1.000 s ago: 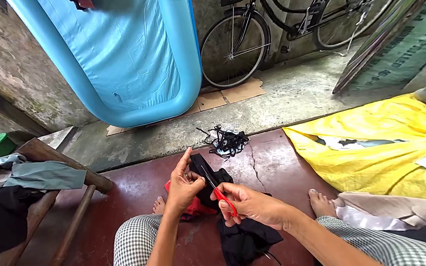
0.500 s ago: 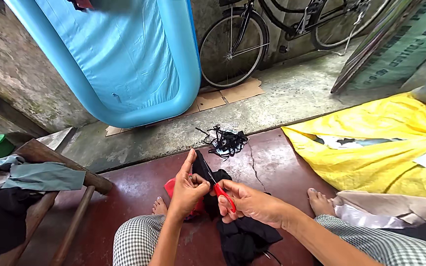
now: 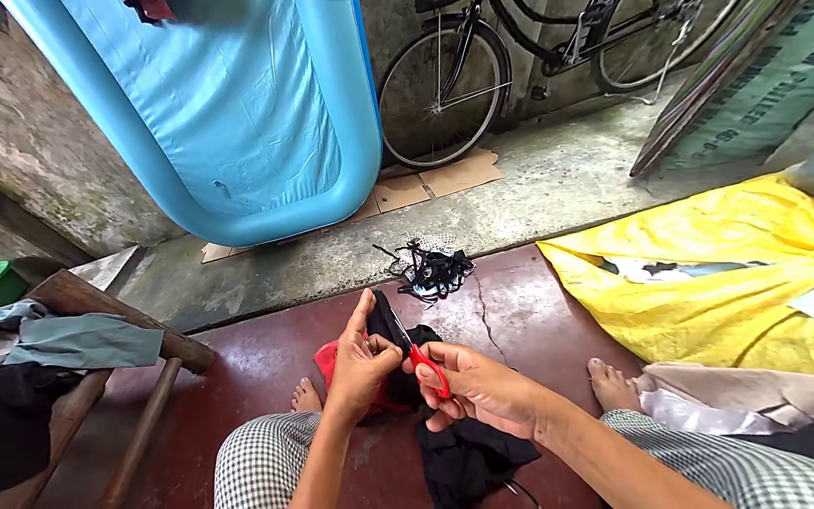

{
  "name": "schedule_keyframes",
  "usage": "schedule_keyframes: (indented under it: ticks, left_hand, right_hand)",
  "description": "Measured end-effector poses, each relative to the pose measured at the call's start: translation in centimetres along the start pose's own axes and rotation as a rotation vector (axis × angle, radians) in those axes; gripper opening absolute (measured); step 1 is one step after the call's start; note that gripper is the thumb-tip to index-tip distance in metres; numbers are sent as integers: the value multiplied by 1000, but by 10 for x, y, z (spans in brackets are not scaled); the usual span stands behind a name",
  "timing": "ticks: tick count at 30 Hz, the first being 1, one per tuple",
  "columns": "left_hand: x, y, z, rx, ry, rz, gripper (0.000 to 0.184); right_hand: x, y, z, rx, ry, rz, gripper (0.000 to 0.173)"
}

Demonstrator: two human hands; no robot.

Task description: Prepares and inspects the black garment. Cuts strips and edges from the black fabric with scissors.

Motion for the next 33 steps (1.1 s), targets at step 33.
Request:
schedule_keyframes:
  ticks: [33]
  left_hand:
    - [1,-3,31,-16,-195,178,92]
  right_hand:
    - [-24,2,8,-123,654,-132,41]
Point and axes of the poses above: each hand's wrist, its own y-axis away from the middle knuckle, its own z-axis out of the back of the hand, x = y × z, the point moved 9 cm from there along -y, towards the middle knuckle, and after that the axes turned 8 degrees about -z, right-handed, at the moved point
